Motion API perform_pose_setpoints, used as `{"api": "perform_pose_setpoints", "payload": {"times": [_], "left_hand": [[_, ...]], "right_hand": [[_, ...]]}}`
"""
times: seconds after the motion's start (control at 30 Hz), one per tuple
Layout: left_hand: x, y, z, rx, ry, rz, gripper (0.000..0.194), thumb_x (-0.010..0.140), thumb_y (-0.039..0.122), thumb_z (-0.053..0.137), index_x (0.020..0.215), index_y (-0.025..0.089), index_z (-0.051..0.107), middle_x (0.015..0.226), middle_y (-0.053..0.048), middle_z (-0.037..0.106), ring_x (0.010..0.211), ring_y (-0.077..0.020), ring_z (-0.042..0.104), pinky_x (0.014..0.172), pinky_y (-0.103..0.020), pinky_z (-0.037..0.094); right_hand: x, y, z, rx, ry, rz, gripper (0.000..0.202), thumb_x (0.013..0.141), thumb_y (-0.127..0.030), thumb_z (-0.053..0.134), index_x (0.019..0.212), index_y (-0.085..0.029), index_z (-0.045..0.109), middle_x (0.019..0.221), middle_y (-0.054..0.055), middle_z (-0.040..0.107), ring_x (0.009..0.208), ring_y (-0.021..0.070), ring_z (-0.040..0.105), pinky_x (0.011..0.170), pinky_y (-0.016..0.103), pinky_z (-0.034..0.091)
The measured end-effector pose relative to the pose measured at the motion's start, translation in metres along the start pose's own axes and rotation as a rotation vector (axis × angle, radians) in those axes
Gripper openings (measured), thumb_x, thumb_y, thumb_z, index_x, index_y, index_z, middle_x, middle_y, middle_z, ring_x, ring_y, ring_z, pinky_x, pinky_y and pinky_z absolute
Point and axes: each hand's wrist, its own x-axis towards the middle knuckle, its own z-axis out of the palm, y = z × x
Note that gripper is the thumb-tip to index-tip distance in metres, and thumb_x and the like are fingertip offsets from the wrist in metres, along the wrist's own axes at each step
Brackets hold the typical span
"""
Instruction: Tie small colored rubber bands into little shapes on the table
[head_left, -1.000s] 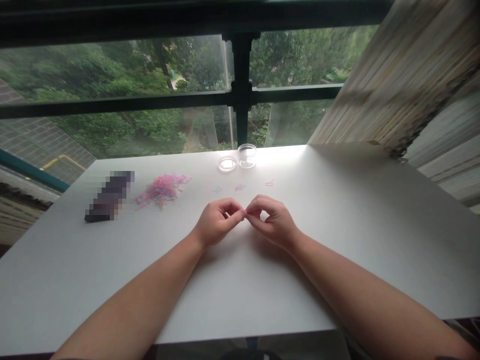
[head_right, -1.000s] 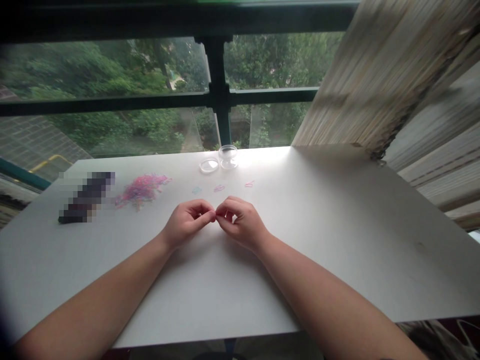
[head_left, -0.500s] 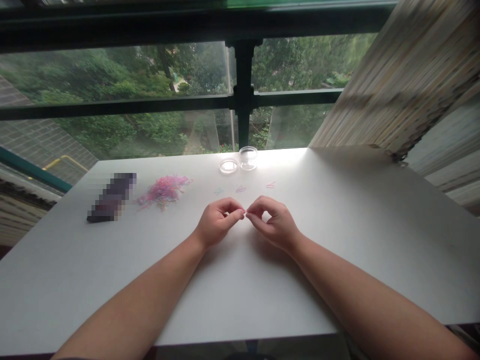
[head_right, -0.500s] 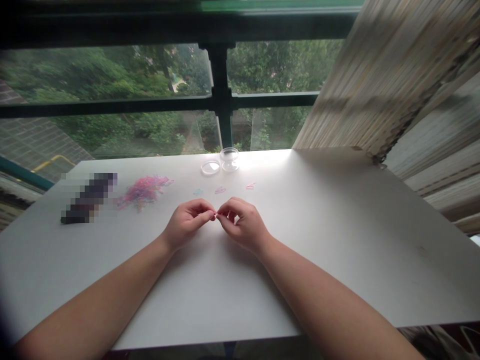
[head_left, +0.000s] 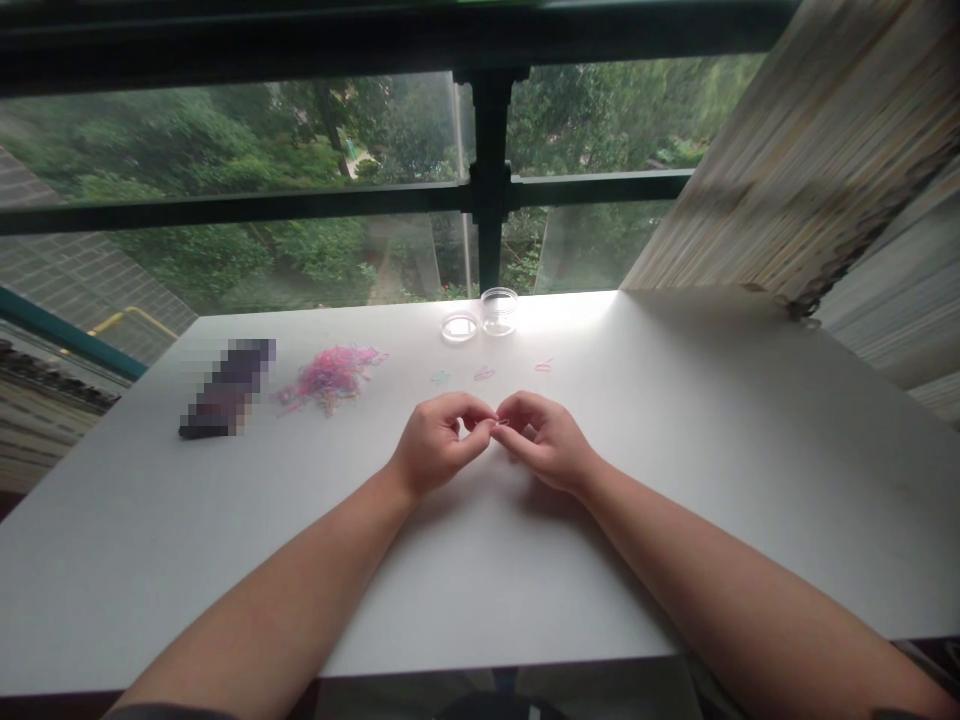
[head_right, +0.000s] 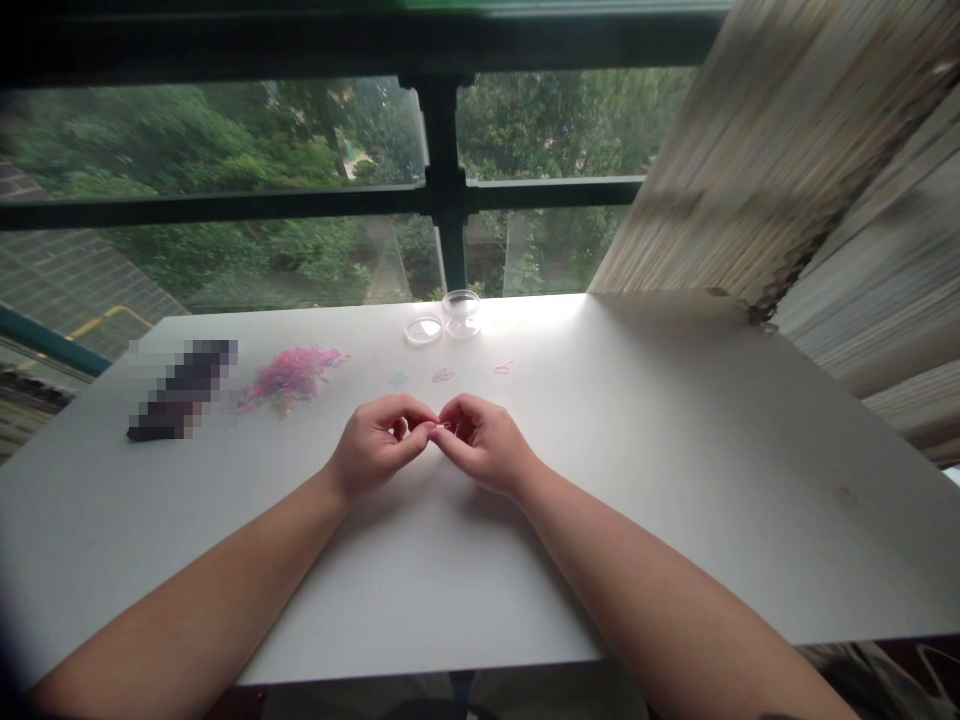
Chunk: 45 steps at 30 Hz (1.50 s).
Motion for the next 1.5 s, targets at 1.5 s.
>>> {"api": "perform_pose_setpoints", "payload": {"times": [1.5], "left_hand": [[0.0024,-0.0024,-0.0011,0.076,0.018,-0.051,0.010,0.075,0.025,0.058,0.072,0.017,0.062,0.069,-0.001,0.064,0.060,-0.0098,0.052,0.053,-0.021,0.039]], "right_hand": [[0.0011,-0.0020,-0.0027,-0.228,0.095,-0.146,0.010,0.077,-0.015,0.050,0.069,-0.018,0.056,0.063,0.000,0.057,0.059,0.0113,0.050,0.060,0.024,0.041]]}}
